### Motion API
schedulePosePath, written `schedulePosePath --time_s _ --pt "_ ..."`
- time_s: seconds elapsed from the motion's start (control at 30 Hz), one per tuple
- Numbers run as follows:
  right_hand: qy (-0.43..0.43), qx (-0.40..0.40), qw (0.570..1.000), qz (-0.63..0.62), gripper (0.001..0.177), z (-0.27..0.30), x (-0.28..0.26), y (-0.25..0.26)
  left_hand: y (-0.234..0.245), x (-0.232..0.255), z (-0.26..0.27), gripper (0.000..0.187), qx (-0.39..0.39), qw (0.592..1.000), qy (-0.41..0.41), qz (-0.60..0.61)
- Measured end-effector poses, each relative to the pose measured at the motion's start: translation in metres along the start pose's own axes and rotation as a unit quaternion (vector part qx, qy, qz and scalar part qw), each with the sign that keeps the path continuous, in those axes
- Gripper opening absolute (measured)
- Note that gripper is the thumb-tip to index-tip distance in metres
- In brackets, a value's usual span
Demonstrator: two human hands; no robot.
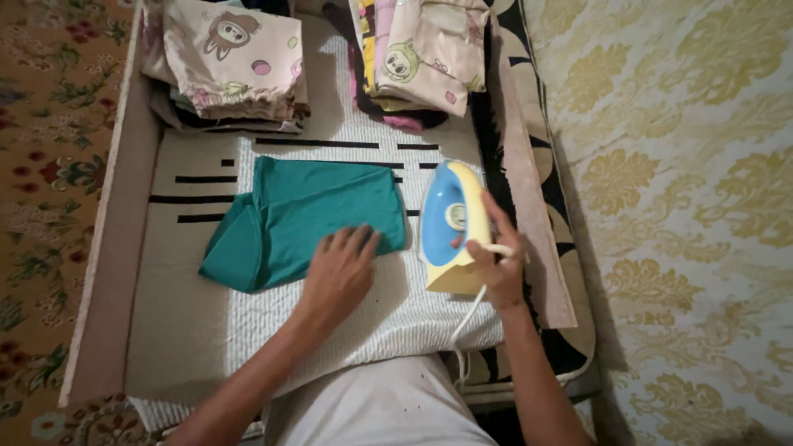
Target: The person irons several pieces of clothing on an ironing board, including a teal garment, a patterned cloth, and a pink shirt. They use a blue and yellow iron to smooth each item, folding and adjusting them as needed before placing them aside.
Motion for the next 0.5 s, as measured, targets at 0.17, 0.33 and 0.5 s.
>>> schedulePosePath --time_s 0.17,0.33,0.5 --pt "-0.038 0.08 0.988 -0.128 0.074 0.005 0.01 0.023 -0.037 0.02 -0.047 0.059 -0.027 0.984 0.008 -0.176" --pt "-0.049 0.055 0.984 -0.159 0.076 0.0 -0.008 0.016 -0.053 0.035 -0.073 0.04 -0.001 0.987 0.017 -0.159" --pt "-0.088 0.031 0.981 -0.17 0.068 -0.004 0.002 0.021 -0.044 0.006 -0.08 0.022 0.028 0.995 0.091 -0.027"
Point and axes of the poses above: each hand's wrist, its own z-axis away from the middle knuckle, its own y-axis out of the back of the hand, x = y × z, the point moved 6 cm from there along -z, towards the middle knuckle, and after that the axes turned 6 degrees about x, right-handed, at the moved point
